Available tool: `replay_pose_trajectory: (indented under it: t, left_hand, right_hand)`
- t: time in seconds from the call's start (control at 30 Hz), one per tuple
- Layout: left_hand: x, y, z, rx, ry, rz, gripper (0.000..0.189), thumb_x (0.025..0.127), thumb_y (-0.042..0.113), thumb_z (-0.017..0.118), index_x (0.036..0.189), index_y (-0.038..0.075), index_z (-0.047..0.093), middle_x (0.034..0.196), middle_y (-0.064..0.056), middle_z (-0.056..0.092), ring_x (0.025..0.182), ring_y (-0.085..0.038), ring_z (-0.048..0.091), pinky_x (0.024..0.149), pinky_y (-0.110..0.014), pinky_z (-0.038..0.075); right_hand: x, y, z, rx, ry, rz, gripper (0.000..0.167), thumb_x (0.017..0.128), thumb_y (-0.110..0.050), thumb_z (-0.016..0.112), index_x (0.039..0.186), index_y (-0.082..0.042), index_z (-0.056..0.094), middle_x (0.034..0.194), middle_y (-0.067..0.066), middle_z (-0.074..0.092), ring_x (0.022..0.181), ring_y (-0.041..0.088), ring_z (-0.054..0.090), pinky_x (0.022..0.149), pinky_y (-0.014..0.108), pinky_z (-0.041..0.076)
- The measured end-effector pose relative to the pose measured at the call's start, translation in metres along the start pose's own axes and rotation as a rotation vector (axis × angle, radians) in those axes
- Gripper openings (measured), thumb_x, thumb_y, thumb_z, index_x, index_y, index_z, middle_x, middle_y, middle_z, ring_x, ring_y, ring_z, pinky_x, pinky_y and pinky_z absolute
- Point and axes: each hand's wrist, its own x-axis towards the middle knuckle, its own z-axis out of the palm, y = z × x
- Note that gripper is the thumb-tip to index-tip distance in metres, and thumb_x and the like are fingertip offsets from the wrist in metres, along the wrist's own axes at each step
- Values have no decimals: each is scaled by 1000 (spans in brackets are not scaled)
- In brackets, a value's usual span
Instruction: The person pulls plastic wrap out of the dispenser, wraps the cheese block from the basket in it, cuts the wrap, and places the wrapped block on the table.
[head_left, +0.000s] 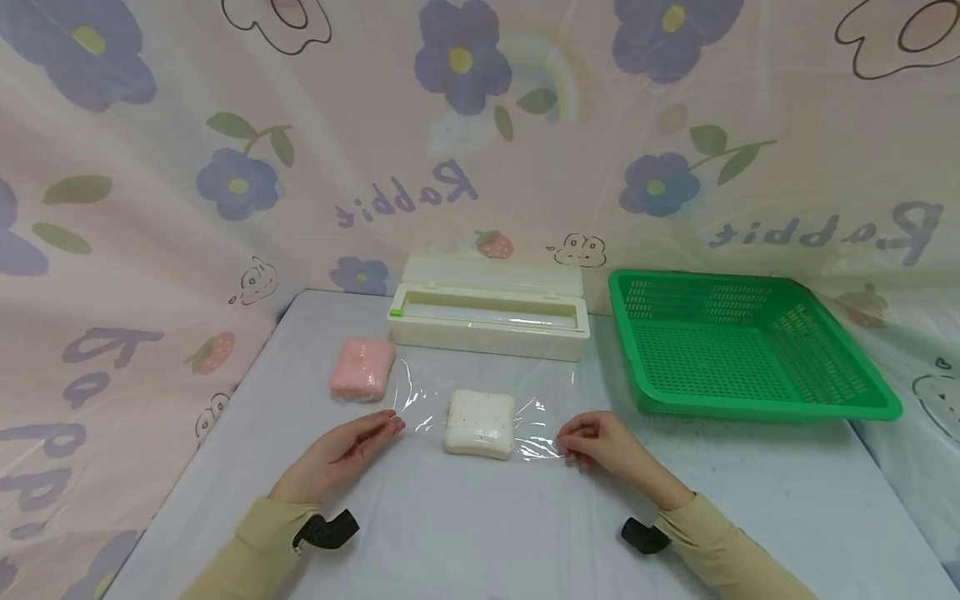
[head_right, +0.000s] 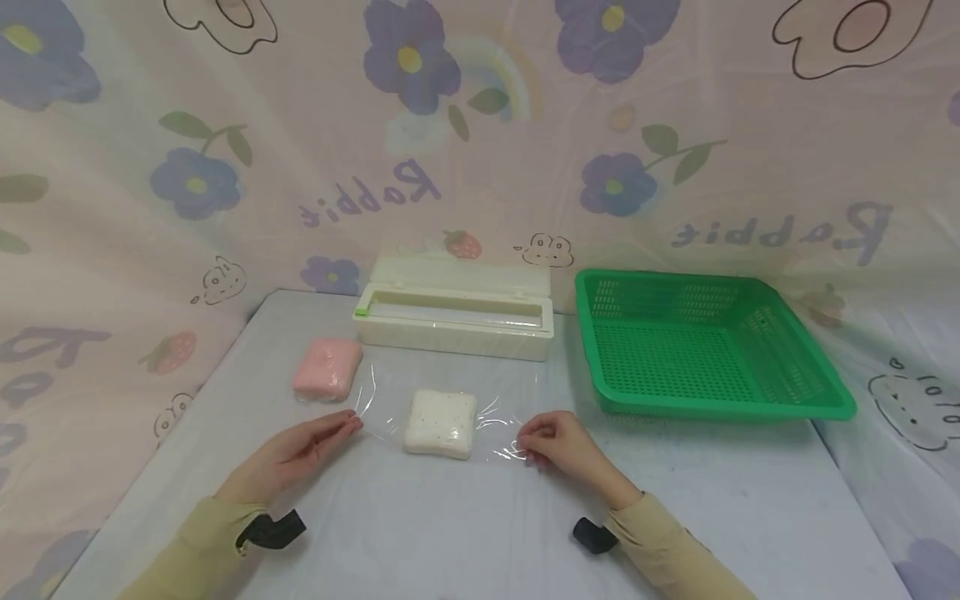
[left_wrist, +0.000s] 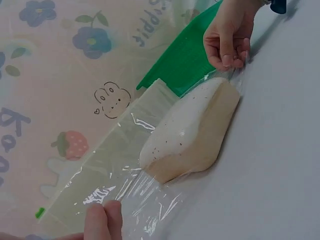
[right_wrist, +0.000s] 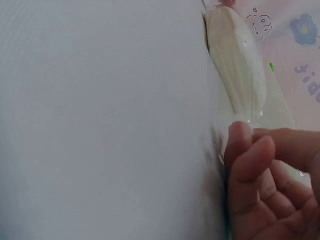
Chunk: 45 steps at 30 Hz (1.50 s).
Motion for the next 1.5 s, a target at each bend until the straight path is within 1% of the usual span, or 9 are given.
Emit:
replay_pose_trajectory:
  t: [0.3,0.6,0.8,0.97,1.1,1.17,1.27,1.37,1.5]
  left_hand:
    - [8,-15,3,127,94,81,48,99,-8,38,143,-14,19,132,-30,45,126,-32,45,108,-35,33]
    - [15,-13,13,88,85,89,27,100,-5,29,125,-13,26,144,-40,12,138,-45,15,110,-44,29]
    - [14,-7,14,68,89,41,27,101,4,26,125,-6,18,148,-39,2,138,-47,14,111,-46,25]
    - [9,-2,9,216,55,-13,25,102,8,27,122,-1,17,147,-40,1,137,-49,15,111,-48,26]
    - [-1,1,5,325,105,14,22,101,10,33,117,0,22,141,-41,12,125,-52,37,106,-50,33]
    - [-7,1,6,445,152,66,25,100,11,38,117,-3,27,129,-37,30,110,-46,54,100,-48,41]
    - [-14,-3,13,811,155,172,29,99,14,46,114,-10,38,107,-24,48,90,-33,64,87,-42,53]
    - [-14,-12,24,1309,30,373,30,98,18,54,112,-9,54,102,-17,61,87,-28,65,78,-37,56]
    - [-9,-28,37,1833,-188,673,33,94,20,63,121,2,62,121,-12,61,110,-27,59,91,-42,50]
  right_hand:
    - [6,-5,4,-83,36,57,14,84,-7,72,85,6,66,65,13,65,47,13,54,42,23,45]
    - [11,-19,3,-406,138,106,35,73,-18,84,62,-5,54,47,2,52,43,12,48,42,23,38]
    - [12,-14,-3,-617,190,151,53,66,-43,86,52,-11,46,39,-2,43,38,12,41,40,24,32]
    - [8,-8,-13,-444,125,139,46,75,-35,81,57,-9,49,42,0,48,38,13,49,39,23,36]
    - [2,-3,-21,-270,93,131,32,87,-21,72,68,-4,53,49,4,55,42,13,53,39,21,36]
    - [-1,-4,-22,-281,92,70,26,91,-17,67,74,-2,56,54,5,57,45,12,51,40,21,37]
    - [-5,-10,-17,-399,107,-117,12,91,-12,66,87,-1,63,67,4,64,56,13,56,47,23,46]
    - [-5,-21,-6,-596,116,-341,23,88,-12,69,108,-1,65,94,6,69,82,18,65,68,32,55]
    - [-4,-36,14,-869,84,-547,53,86,-22,73,133,-5,54,130,10,57,115,26,56,94,43,48]
